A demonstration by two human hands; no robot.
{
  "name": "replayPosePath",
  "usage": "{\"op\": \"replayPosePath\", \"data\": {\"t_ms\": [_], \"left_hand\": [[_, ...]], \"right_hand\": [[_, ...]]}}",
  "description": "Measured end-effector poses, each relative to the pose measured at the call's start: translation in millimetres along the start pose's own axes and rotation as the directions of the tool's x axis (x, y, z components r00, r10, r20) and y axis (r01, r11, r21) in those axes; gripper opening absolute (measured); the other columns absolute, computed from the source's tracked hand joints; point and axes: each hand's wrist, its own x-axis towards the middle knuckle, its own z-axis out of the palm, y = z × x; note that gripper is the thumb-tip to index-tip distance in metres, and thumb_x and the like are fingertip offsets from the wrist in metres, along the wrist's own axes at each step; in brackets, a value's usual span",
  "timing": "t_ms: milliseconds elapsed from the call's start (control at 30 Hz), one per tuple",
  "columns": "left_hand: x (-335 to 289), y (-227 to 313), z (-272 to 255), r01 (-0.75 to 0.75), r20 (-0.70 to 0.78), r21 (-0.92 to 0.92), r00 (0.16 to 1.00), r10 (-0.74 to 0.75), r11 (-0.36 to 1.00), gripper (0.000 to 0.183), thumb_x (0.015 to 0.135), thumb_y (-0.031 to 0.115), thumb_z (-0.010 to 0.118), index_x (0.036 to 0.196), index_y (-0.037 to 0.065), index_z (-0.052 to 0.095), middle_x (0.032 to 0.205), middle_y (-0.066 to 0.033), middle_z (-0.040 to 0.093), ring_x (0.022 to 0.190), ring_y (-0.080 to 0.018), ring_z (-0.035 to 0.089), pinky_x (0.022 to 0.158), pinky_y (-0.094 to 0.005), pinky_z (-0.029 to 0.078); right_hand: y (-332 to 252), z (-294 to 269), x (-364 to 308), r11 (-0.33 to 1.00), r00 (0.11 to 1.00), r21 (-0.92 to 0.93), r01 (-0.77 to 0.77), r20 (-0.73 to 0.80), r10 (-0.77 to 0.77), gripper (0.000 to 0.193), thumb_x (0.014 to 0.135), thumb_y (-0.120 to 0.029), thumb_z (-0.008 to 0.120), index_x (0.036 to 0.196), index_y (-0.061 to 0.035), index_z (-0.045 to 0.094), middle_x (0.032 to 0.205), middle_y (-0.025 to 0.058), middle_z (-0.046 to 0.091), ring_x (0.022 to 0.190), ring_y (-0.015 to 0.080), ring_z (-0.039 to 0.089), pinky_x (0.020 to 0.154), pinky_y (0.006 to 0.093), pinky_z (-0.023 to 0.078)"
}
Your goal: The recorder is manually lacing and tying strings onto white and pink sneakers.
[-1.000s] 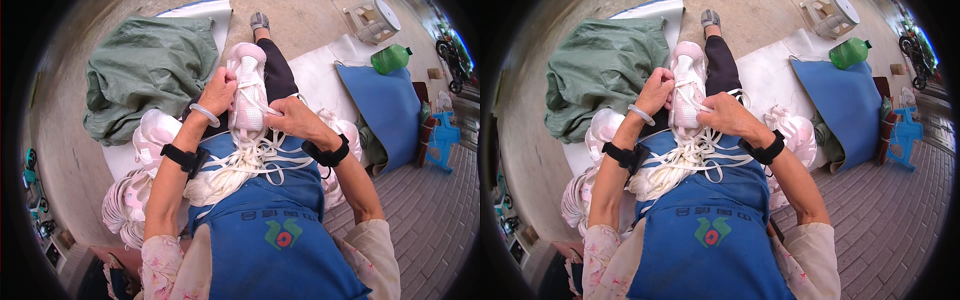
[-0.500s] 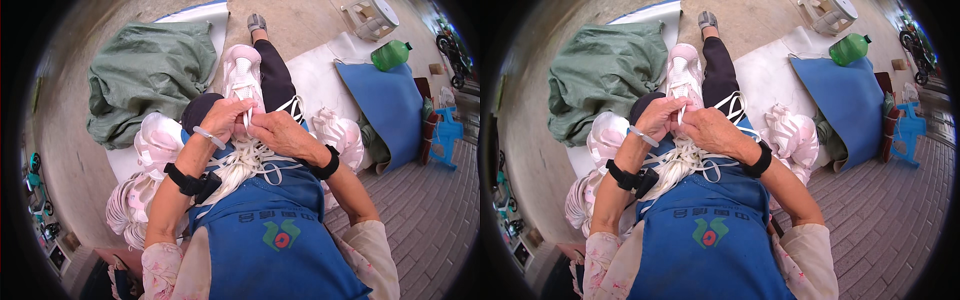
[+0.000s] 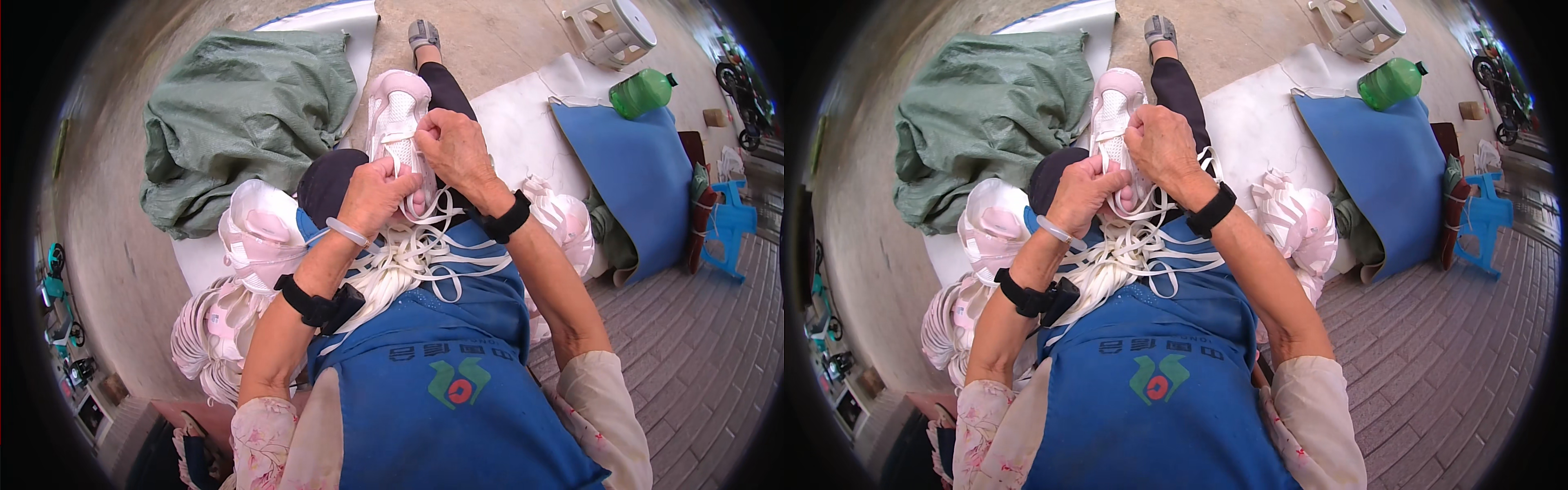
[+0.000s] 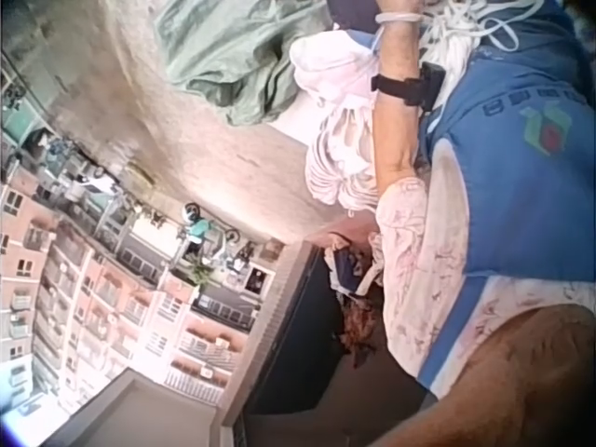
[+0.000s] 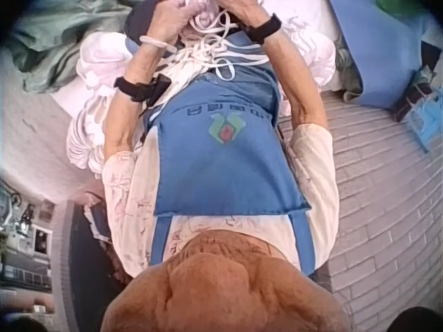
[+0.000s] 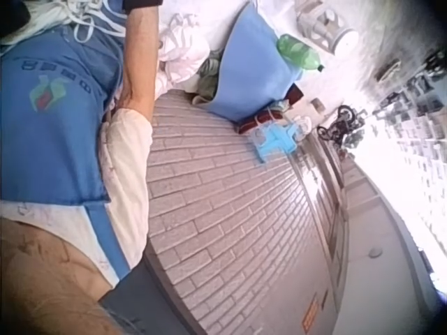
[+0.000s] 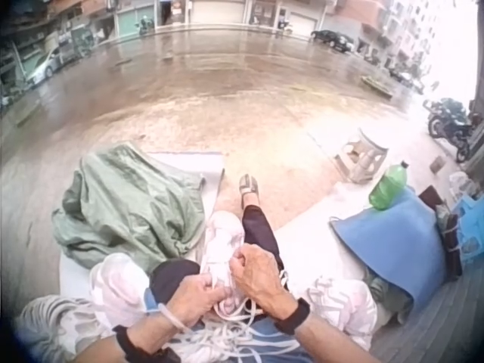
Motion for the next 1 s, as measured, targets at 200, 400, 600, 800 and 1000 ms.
{"op": "replayPosePath", "data": {"t_ms": [200, 400, 600, 800, 1000], "left_hand": [[-4.1, 2.2, -5.9, -0.124, -0.034, 0.407, 0.988, 0.151, 0.905, 0.009, 0.084, 0.007, 0.06, 0.08, 0.0, 0.056, 0.064, -0.007, 0.061, 0.055, -0.0151, 0.06, 0.053, -0.0266, 0.049], [-27.1, 4.0, -13.6, -0.253, 0.112, 0.94, 0.862, 0.495, 0.228, 0.02, 0.08, 0.015, 0.059, 0.074, -0.003, 0.054, 0.059, -0.016, 0.057, 0.057, -0.0271, 0.062, 0.056, -0.0363, 0.046], [-24.1, 2.6, -22.7, -0.237, -0.006, 0.802, 0.915, 0.404, 0.549, 0.018, 0.082, 0.015, 0.061, 0.076, -0.002, 0.054, 0.061, -0.0102, 0.057, 0.057, -0.0168, 0.057, 0.055, -0.0308, 0.045], [-24.2, 0.1, -18.9, -0.224, -0.013, 0.747, 0.936, 0.351, 0.625, 0.017, 0.083, 0.013, 0.062, 0.078, -0.001, 0.054, 0.064, -0.004, 0.053, 0.061, -0.0097, 0.05, 0.056, -0.0272, 0.042], [-26.0, -3.0, -17.6, -0.217, 0.005, 0.726, 0.951, 0.31, 0.653, 0.021, 0.083, 0.015, 0.066, 0.077, 0.0, 0.053, 0.064, -0.002, 0.047, 0.061, -0.0084, 0.04, 0.056, -0.0265, 0.039]], "right_hand": [[6.5, -1.5, 9.6, 0.969, 0.968, 0.166, -0.184, 0.202, 0.149, 0.019, 0.078, -0.015, 0.058, 0.077, 0.0036, 0.062, 0.067, 0.0168, 0.062, 0.058, 0.022, 0.059, 0.059, 0.0359, 0.048], [10.2, 10.7, 18.5, 0.993, 0.984, -0.107, -0.046, 0.164, 0.063, 0.024, 0.074, -0.015, 0.053, 0.079, 0.0058, 0.064, 0.077, 0.0269, 0.064, 0.077, 0.0413, 0.064, 0.072, 0.0436, 0.05], [11.3, -5.6, -7.2, 0.992, 0.993, 0.105, -0.067, 0.105, 0.056, 0.021, 0.082, -0.017, 0.056, 0.088, 0.0024, 0.061, 0.072, 0.0158, 0.062, 0.064, 0.0232, 0.06, 0.061, 0.0349, 0.047], [-6.9, 6.3, -32.0, 0.979, 0.99, -0.157, 0.133, -0.032, -0.14, 0.015, 0.083, -0.015, 0.062, 0.089, -0.0013, 0.06, 0.077, 0.0148, 0.059, 0.069, 0.0344, 0.06, 0.062, 0.0408, 0.049], [-2.4, 11.8, -9.7, 0.995, 0.991, -0.053, 0.086, -0.094, -0.091, 0.014, 0.081, -0.015, 0.062, 0.08, -0.0017, 0.061, 0.076, 0.015, 0.062, 0.069, 0.0341, 0.062, 0.062, 0.0409, 0.049]]}}
